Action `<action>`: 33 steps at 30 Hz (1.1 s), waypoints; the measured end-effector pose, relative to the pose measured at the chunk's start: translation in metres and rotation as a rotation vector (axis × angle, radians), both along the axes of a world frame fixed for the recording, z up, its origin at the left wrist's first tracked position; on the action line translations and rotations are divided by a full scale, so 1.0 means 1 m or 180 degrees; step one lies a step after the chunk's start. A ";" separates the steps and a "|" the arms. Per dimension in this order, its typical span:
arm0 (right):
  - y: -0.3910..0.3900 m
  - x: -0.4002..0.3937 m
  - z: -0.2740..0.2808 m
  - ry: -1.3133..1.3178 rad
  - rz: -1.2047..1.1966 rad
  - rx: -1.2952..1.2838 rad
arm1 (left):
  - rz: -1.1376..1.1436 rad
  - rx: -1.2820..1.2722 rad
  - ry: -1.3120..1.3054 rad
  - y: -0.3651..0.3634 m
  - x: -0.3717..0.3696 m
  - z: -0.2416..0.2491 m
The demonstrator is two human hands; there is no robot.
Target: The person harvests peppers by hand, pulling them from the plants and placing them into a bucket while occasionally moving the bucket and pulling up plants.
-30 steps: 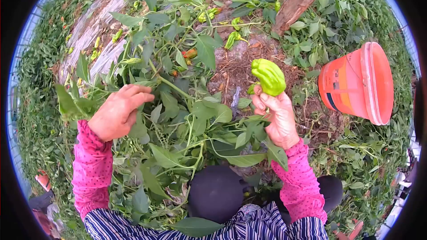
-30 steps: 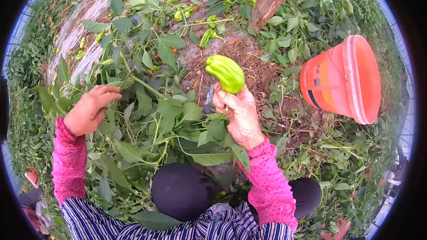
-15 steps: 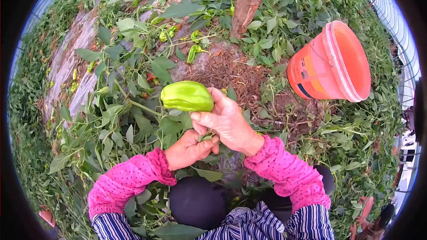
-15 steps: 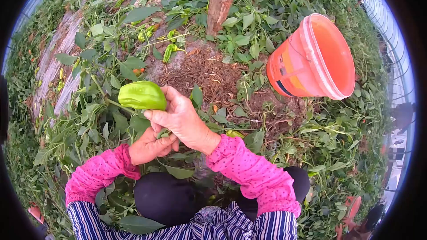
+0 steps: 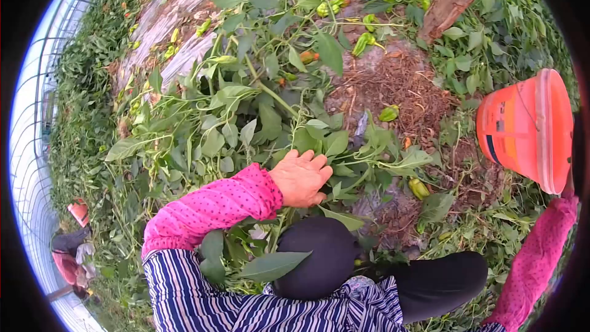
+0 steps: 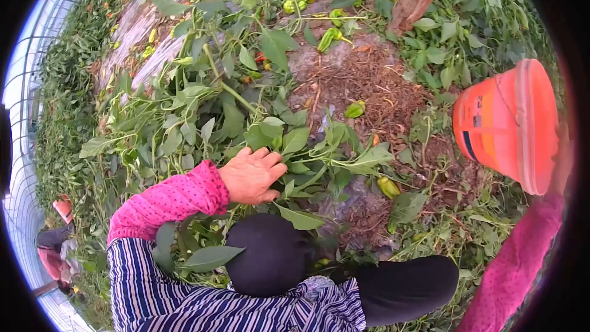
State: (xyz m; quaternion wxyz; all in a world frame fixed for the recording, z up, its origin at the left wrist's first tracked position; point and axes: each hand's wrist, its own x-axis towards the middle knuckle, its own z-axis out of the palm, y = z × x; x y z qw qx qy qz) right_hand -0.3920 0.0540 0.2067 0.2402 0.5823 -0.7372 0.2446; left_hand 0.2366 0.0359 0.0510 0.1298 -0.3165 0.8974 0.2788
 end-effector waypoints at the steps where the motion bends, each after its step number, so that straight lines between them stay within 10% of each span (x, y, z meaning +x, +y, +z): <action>1: -0.004 0.012 0.000 0.0265 -0.0664 0.0191 | -0.0287 0.0184 -0.0430 0.003 0.006 0.004; 3: -0.011 0.027 0.004 0.0870 -0.1992 0.0560 | -0.0563 0.0383 -0.0862 0.009 0.017 0.005; 5: -0.022 0.050 -0.008 0.1208 -0.0911 0.1055 | -0.0553 -0.0120 -0.0850 0.021 0.041 0.008; 10: -0.060 0.240 -0.115 -0.1632 0.1646 0.1235 | -0.0277 -0.0753 -0.0548 0.023 0.099 0.021; 19: -0.021 0.514 -0.248 -0.1086 0.3551 0.1948 | -0.0336 -0.1091 0.0064 0.048 0.159 -0.017; 33: 0.002 0.517 -0.270 0.0165 0.3765 0.1854 | 0.0191 -0.0955 0.0294 0.069 0.128 -0.057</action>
